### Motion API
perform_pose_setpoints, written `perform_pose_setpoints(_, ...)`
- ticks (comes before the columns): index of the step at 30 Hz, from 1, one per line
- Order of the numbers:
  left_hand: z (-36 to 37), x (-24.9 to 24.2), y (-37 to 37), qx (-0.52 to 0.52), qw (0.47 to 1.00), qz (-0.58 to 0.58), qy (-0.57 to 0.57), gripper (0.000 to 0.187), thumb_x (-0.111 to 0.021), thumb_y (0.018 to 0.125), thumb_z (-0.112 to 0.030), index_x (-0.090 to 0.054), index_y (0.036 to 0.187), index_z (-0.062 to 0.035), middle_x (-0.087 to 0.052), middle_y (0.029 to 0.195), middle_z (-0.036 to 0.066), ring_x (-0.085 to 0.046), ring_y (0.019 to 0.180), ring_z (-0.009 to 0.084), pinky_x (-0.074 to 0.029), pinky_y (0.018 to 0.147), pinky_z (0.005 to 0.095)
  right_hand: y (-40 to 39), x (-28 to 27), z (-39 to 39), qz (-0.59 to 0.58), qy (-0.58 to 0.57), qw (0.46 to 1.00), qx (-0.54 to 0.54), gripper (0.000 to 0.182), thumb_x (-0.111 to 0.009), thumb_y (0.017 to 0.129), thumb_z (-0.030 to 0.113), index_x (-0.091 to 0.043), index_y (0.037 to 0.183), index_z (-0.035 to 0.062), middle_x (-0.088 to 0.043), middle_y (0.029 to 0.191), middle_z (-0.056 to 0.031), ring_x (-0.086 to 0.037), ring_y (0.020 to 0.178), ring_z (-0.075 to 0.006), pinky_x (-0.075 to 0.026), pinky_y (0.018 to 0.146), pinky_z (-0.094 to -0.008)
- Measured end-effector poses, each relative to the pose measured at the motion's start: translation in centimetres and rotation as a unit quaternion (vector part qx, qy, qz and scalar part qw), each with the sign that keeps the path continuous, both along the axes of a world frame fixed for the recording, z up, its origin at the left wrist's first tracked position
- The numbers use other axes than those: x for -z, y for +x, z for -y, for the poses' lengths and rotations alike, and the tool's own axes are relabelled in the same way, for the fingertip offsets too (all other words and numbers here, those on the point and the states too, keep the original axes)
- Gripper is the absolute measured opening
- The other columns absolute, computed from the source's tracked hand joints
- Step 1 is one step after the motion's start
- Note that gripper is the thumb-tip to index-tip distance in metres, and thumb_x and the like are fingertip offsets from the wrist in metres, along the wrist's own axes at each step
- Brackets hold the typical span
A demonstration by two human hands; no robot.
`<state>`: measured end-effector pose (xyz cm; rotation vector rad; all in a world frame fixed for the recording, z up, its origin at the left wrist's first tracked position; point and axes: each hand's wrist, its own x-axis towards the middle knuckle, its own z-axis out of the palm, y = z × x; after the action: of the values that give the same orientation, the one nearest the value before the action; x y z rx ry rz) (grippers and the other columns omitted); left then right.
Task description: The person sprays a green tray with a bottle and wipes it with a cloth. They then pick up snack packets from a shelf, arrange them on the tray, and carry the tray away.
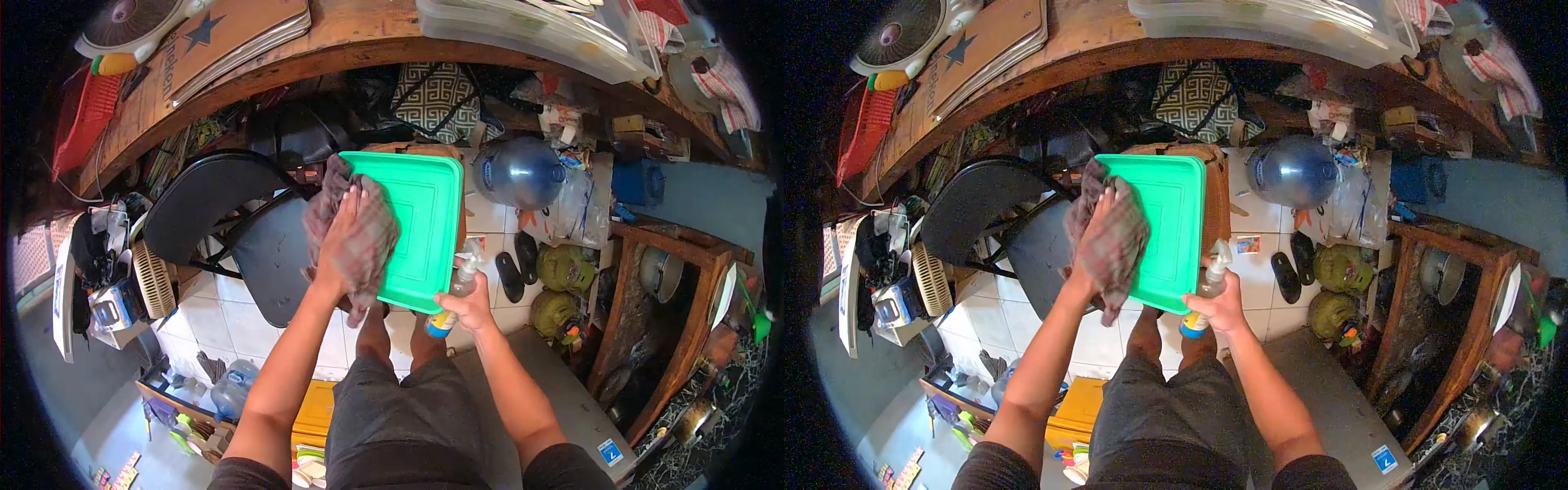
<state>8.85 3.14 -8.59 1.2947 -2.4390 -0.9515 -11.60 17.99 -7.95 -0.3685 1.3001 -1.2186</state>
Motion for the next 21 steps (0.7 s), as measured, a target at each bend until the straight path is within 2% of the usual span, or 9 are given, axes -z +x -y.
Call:
perform_pose_setpoints(1, -1.7, -0.1, -1.0, 0.052, 0.952, 0.224, -0.203, 0.078, -0.057, 0.085, -0.032, -0.028, 0.152, -0.0033, -0.020, 0.159, 0.022, -0.018, 0.149, 0.0376, -0.016, 0.117, 0.0607, 0.0, -0.3, -0.1, 0.001, -0.010, 1.000, 0.003, 0.073, -0.080, 0.065, 0.001, -0.049, 0.130, -0.0082, -0.064, 0.111, -0.0092, -0.063, 0.098, -0.0163, -0.051, 0.089, -0.0341)
perform_pose_setpoints(2, -2.9, -0.3, -1.7, 0.099, 0.811, 0.427, -0.387, 0.077, -0.057, 0.084, -0.029, -0.029, 0.151, -0.0024, -0.020, 0.158, 0.023, -0.018, 0.149, 0.0383, -0.016, 0.117, 0.0598, 0.0, -0.2, -0.2, 0.003, -0.011, 1.000, 0.005, 0.073, -0.080, 0.065, 0.001, -0.049, 0.130, -0.0082, -0.064, 0.111, -0.0092, -0.063, 0.098, -0.0163, -0.051, 0.089, -0.0341)
perform_pose_setpoints(3, -2.6, -4.6, -2.2, 0.172, 0.956, 0.199, -0.127, 0.069, -0.054, 0.086, -0.023, -0.034, 0.148, -0.0029, -0.022, 0.160, 0.019, -0.020, 0.149, 0.0347, -0.017, 0.118, 0.0584, 0.0, -0.1, -0.4, -0.001, 0.016, 0.999, -0.035, 0.072, -0.081, 0.064, 0.002, -0.050, 0.129, -0.0075, -0.064, 0.111, -0.0088, -0.063, 0.098, -0.0161, -0.051, 0.089, -0.0339)
perform_pose_setpoints(6, -2.4, -5.5, -3.0, 0.254, 0.957, 0.133, -0.052, 0.070, -0.054, 0.088, -0.033, -0.034, 0.151, -0.0077, -0.025, 0.162, 0.007, -0.023, 0.149, 0.0272, -0.019, 0.118, 0.0545, 0.5, 0.0, -1.2, 0.008, 0.014, 0.996, -0.092, 0.069, -0.080, 0.064, 0.003, -0.053, 0.127, -0.0057, -0.065, 0.109, -0.0077, -0.063, 0.098, -0.0161, -0.050, 0.090, -0.0333)
perform_pose_setpoints(9, 0.9, -2.5, -2.9, 0.160, 0.965, 0.161, -0.132, 0.076, -0.056, 0.085, -0.038, -0.032, 0.153, -0.0111, -0.024, 0.162, 0.005, -0.022, 0.149, 0.0245, -0.019, 0.118, 0.0523, 0.8, -0.7, -1.7, -0.009, -0.004, 0.997, -0.083, 0.064, -0.077, 0.066, 0.002, -0.054, 0.126, -0.0061, -0.066, 0.104, -0.0071, -0.064, 0.093, -0.0154, -0.051, 0.086, -0.0323)
perform_pose_setpoints(15, -1.1, -2.8, -0.8, 0.068, 0.986, 0.124, -0.084, 0.071, -0.059, 0.085, -0.042, -0.041, 0.148, -0.0142, -0.028, 0.160, 0.004, -0.026, 0.148, 0.0254, -0.021, 0.118, 0.0495, -0.4, -1.8, -1.9, 0.033, 0.007, 0.999, -0.016, 0.062, -0.072, 0.067, 0.000, -0.054, 0.125, -0.0072, -0.066, 0.104, -0.0073, -0.064, 0.092, -0.0157, -0.051, 0.086, -0.0314)
perform_pose_setpoints(18, -3.1, -4.9, -3.4, 0.191, 0.968, 0.134, -0.092, 0.063, -0.058, 0.085, -0.033, -0.046, 0.144, -0.0123, -0.030, 0.159, 0.005, -0.028, 0.147, 0.0262, -0.023, 0.118, 0.0473, -0.5, -2.3, -1.7, -0.036, 0.046, 0.993, -0.098, 0.064, -0.075, 0.064, 0.003, -0.056, 0.123, -0.0069, -0.066, 0.102, -0.0059, -0.062, 0.091, -0.0135, -0.050, 0.086, -0.0299)
perform_pose_setpoints(19, -3.3, -3.6, -3.8, 0.220, 0.941, 0.171, -0.191, 0.059, -0.058, 0.083, -0.025, -0.049, 0.140, -0.0114, -0.034, 0.157, 0.005, -0.030, 0.146, 0.0265, -0.027, 0.117, 0.0464, -0.2, -2.2, -1.5, -0.041, 0.033, 0.994, -0.100, 0.064, -0.077, 0.063, 0.003, -0.057, 0.122, -0.0071, -0.066, 0.100, -0.0051, -0.061, 0.091, -0.0118, -0.049, 0.085, -0.0294)
perform_pose_setpoints(21, -1.8, -1.0, -4.1, 0.175, 0.960, 0.112, -0.186, 0.065, -0.062, 0.078, -0.025, -0.049, 0.140, -0.0122, -0.036, 0.156, 0.005, -0.032, 0.144, 0.0269, -0.028, 0.115, 0.0482, -0.4, -2.5, -1.3, -0.061, 0.022, 0.992, -0.104, 0.063, -0.076, 0.065, 0.002, -0.056, 0.124, -0.0066, -0.066, 0.100, -0.0043, -0.061, 0.090, -0.0116, -0.050, 0.084, -0.0294)
